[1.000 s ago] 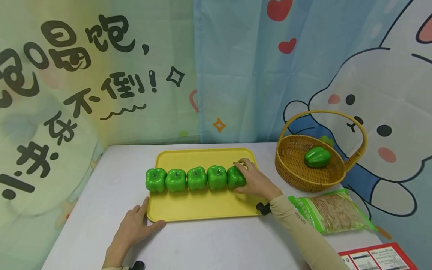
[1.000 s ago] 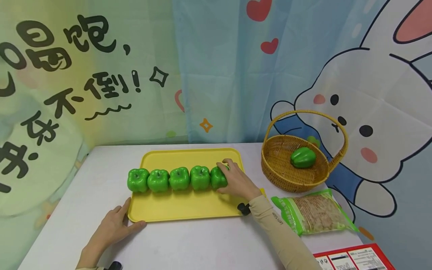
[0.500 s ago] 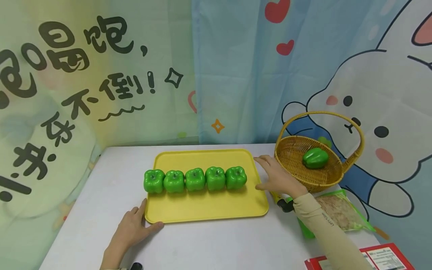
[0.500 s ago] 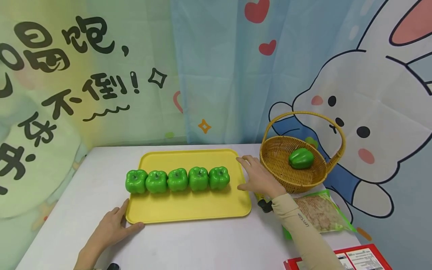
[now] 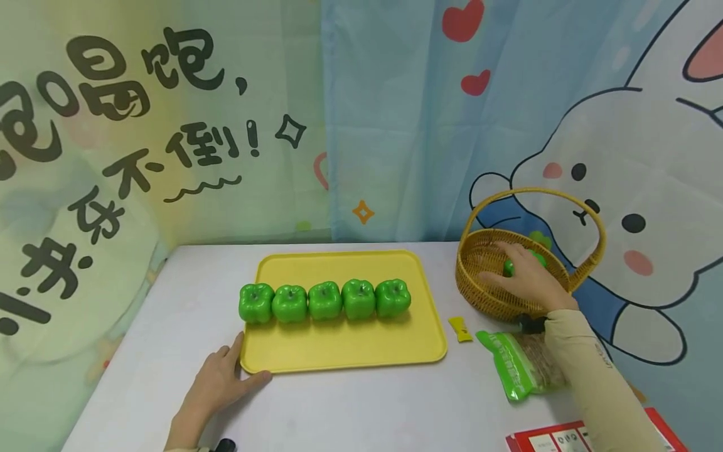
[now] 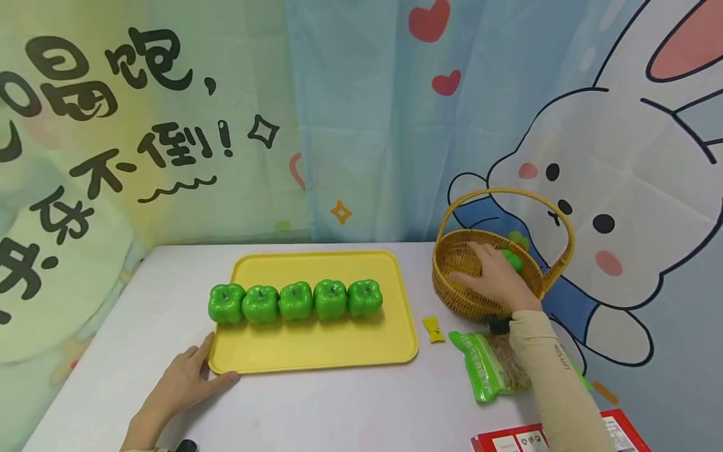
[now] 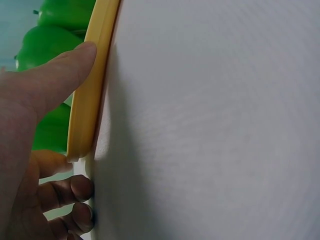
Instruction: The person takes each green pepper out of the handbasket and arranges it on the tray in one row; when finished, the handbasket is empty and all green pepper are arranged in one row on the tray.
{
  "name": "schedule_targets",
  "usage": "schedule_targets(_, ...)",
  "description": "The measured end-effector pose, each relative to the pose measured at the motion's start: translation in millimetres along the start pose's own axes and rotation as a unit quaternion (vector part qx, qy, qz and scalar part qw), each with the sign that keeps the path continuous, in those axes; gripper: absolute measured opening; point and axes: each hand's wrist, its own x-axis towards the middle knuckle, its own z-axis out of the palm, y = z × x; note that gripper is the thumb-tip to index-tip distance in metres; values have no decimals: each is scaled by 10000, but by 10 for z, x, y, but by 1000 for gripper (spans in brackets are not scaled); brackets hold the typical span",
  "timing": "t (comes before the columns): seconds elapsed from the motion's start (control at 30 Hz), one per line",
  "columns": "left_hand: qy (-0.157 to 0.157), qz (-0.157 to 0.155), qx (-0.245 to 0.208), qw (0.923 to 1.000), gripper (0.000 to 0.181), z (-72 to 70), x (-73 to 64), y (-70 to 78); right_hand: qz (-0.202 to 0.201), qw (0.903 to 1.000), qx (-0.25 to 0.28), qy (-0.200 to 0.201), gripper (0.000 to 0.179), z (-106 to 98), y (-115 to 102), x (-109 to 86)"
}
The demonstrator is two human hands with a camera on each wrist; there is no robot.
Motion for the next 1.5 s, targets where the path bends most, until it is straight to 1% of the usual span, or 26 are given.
schedule_targets(0.07,-18,-16,8,10000,119,-12,-6,-2,136,9999,-70,-13,102,-37,111,26)
schedule_targets(0.2,-12,-26,8,10000,118,-23,-8,-3,281,9991,-303,42,103,-101,320,103)
schedule_targets(0.3,29,-3,21,10000,118,-19,-3,-6,293,9984,-470,92,102,-145,461,174)
schedule_targets(0.5,38,24,-7,10000,117,9,6,-12,309,9975,-640,-59,98,-189,683,268)
schedule_targets(0.6,92,44,-32,9999,117,23,10,-25,380,9969,-681,-139,98,-184,719,308)
schedule_targets(0.73,124,28,-22,9999,118,18,23,-26,478,9962,-695,-238,103,-183,768,350)
schedule_targets(0.9,93,-54,-38,9999,118,10,24,-21,564,9967,-484,-318,107,-163,828,385)
schedule_targets(1.07,49,-77,-74,9999,118,11,19,-25,786,9953,-354,-437,110,-117,896,420)
schedule_targets(1.27,223,44,-24,9997,116,16,25,-40,982,9937,-251,-472,109,-77,934,458)
schedule_targets(1.5,149,16,-28,9999,116,17,21,-37,1021,9932,-275,-488,107,-42,961,470)
